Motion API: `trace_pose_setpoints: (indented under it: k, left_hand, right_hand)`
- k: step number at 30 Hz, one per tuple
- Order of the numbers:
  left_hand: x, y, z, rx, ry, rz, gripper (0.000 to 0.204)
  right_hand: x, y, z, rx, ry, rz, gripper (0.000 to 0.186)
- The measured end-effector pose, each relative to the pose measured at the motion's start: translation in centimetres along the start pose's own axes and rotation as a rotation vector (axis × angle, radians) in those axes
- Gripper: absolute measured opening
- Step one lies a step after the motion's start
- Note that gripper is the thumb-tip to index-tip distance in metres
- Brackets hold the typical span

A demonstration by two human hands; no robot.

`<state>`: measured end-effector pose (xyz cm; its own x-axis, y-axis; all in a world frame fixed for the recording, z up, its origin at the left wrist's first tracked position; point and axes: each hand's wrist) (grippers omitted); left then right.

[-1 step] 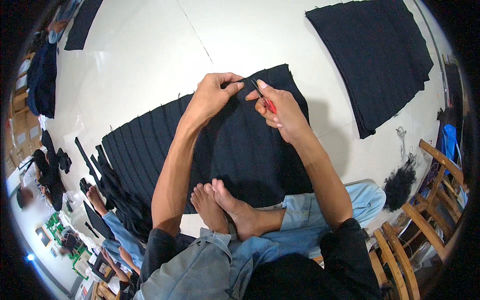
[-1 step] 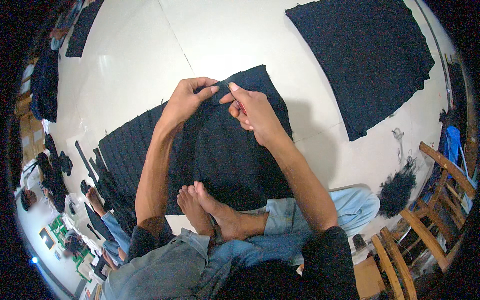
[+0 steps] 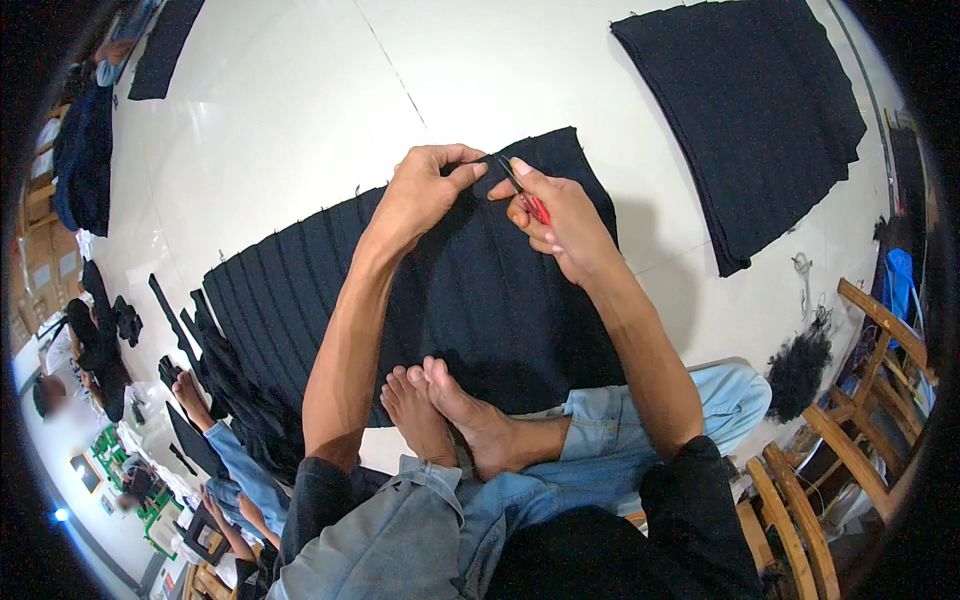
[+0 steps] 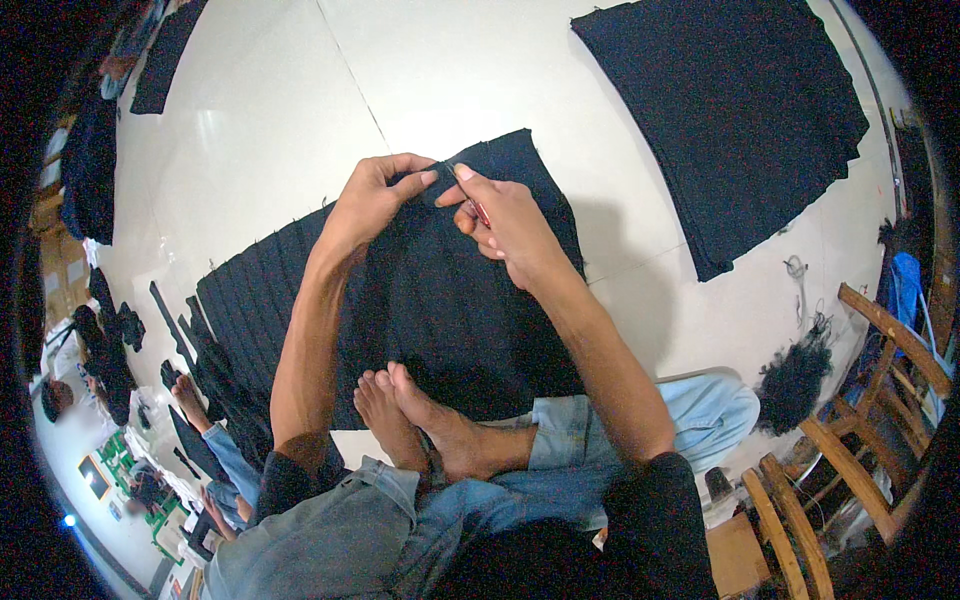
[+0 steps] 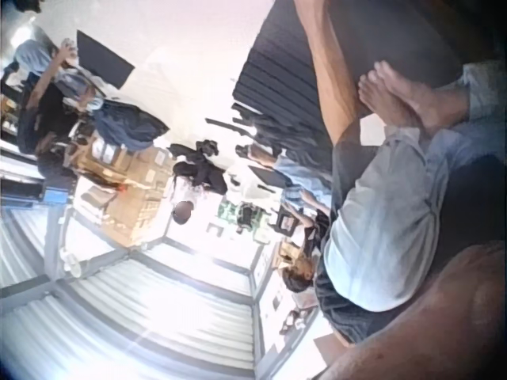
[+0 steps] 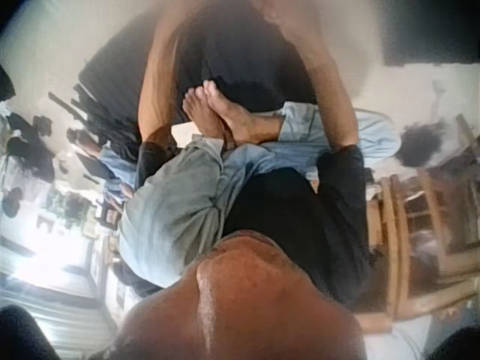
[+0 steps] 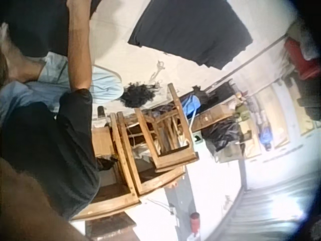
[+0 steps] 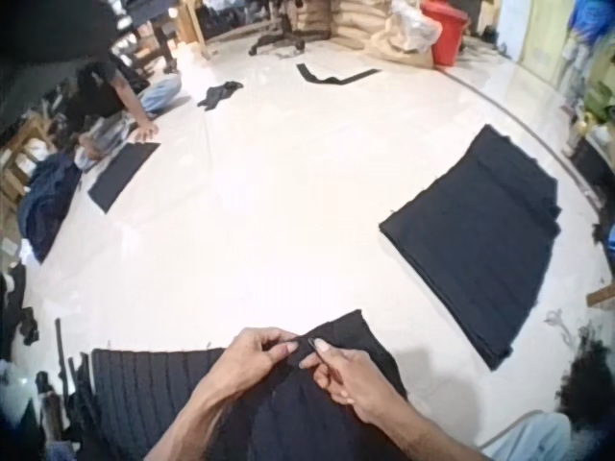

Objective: The person sits on the floor and uses scissors to cut a large piece of black fabric. They trim the edges and cut along the fabric's length, separating sections and removing loose threads.

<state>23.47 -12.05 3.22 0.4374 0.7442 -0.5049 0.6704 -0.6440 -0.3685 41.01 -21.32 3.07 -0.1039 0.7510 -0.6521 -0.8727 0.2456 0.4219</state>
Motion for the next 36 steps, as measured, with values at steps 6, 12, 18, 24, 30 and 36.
trace_pose_setpoints:
  k: [6,12,18,24,30,36]
  left_hand:
    - [0.0,0.5,0.4,-0.029,-0.033,-0.03,0.028]
    - [-0.2,0.8,0.1,-0.055,-0.049,-0.044,0.023]
    - [-0.2,1.0,0.1,-0.042,-0.034,-0.049,0.022]
    - [0.1,0.8,0.6,-0.024,0.033,-0.083,0.026]
    - [-0.1,1.4,0.3,-0.007,0.01,-0.113,0.027]
    - [-1.0,2.8,-0.4,0.396,0.529,-0.374,0.032]
  right_hand:
    - [0.8,0.2,-0.4,-0.009,0.012,-0.024,0.046]
    - [1.1,0.0,-0.2,0.033,0.035,-0.008,0.046]
    - [1.6,0.2,-0.1,0.007,-0.006,-0.011,0.042]
    - [1.8,0.7,-0.3,0.031,-0.033,-0.049,0.037]
    - [1.0,0.5,-0.1,0.224,-0.114,-0.121,0.035]
    - [-2.8,-1.5,0.1,0.161,-0.277,-0.21,0.041]
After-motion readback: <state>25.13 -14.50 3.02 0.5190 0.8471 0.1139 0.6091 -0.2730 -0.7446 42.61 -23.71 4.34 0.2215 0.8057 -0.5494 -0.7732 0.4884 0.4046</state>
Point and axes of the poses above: each hand's wrist, its own x-axis towards the middle knuckle, its own y-axis out of the palm, z = x × y, and after that the axes turned 1 degree about x, right-handed
